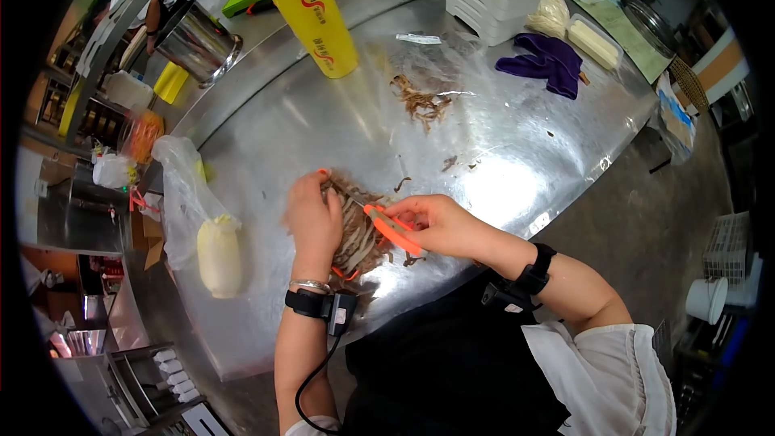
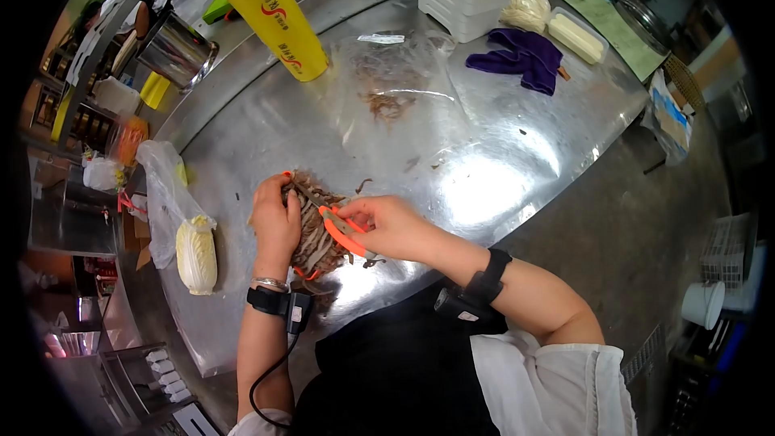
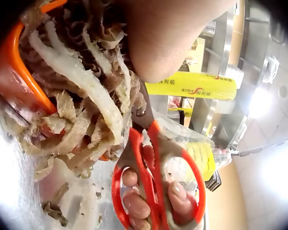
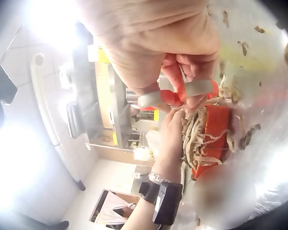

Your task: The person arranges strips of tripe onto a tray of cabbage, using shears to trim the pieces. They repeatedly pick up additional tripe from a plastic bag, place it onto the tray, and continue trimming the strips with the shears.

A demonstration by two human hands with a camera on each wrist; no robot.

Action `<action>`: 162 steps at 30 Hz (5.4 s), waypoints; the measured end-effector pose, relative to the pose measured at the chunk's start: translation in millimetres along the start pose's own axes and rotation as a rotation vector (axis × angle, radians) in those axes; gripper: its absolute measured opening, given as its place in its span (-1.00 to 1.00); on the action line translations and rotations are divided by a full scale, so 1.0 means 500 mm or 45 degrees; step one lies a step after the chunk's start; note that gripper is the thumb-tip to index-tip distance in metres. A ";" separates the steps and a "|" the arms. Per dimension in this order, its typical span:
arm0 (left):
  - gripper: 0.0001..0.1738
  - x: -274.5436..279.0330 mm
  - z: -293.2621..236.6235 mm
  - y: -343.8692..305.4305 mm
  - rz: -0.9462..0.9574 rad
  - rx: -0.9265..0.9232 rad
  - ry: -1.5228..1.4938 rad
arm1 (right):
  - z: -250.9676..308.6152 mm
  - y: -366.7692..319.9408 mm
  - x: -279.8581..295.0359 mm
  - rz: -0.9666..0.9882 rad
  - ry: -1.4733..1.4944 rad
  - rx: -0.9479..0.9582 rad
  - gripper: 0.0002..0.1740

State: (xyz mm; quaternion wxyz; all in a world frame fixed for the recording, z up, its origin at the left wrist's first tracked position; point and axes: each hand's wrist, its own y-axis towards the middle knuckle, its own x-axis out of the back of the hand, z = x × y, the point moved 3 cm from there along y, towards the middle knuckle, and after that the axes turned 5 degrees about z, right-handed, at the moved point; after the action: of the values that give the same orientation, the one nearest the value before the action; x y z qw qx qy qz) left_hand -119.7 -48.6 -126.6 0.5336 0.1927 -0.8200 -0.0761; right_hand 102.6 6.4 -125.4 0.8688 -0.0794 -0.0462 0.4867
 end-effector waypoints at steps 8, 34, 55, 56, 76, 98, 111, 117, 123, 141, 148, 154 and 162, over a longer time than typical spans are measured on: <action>-0.69 0.003 -0.009 0.000 0.011 0.030 0.000 | 0.028 0.039 -0.002 0.058 0.274 -0.305 -0.64; -0.81 -0.004 -0.001 -0.002 -0.025 0.008 0.038 | 0.070 -0.087 0.021 0.008 0.168 -0.339 -0.58; -0.81 -0.004 0.001 -0.004 0.002 0.013 0.088 | 0.033 -0.077 -0.006 0.063 0.259 -0.465 -0.52; -0.81 -0.003 -0.003 -0.002 0.008 0.027 0.084 | 0.050 -0.082 0.000 0.059 0.212 -0.466 -0.51; -0.70 0.033 -0.092 -0.095 0.046 -0.235 0.061 | -0.030 -0.135 0.006 0.066 0.105 -0.396 -0.34; -0.71 0.021 -0.086 -0.102 -0.005 -0.199 0.041 | -0.080 -0.045 -0.001 -0.004 -0.084 -0.140 -0.38; -0.75 0.018 -0.081 -0.107 0.027 -0.146 0.018 | -0.026 -0.018 0.004 0.003 0.090 -0.258 -0.51; -0.74 0.015 -0.080 -0.107 0.011 -0.160 -0.005 | -0.034 -0.027 -0.002 -0.025 0.130 -0.158 -0.57; -0.75 0.015 -0.080 -0.106 0.013 -0.156 -0.013 | 0.011 0.002 -0.017 0.053 0.087 -0.409 -0.51; -0.73 0.016 -0.081 -0.106 -0.047 -0.181 0.019 | -0.011 0.013 0.003 0.016 0.349 -0.402 -0.47; -0.73 0.013 -0.079 -0.106 -0.031 -0.166 0.011 | 0.007 -0.001 0.007 -0.062 0.236 -0.314 -0.51; -0.71 0.011 -0.077 -0.107 -0.039 -0.172 0.008 | 0.014 0.020 -0.010 -0.005 0.224 -0.307 -0.45; -0.74 0.013 -0.077 -0.106 -0.026 -0.126 -0.030 | 0.067 0.020 0.009 0.056 0.165 -0.396 -0.48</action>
State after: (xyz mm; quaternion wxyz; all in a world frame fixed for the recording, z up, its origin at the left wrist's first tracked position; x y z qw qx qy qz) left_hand -74.8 -96.5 -122.3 0.5318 0.1735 -0.8195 -0.1243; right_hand 91.3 18.5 -94.2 0.8363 -0.2452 -0.0630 0.4863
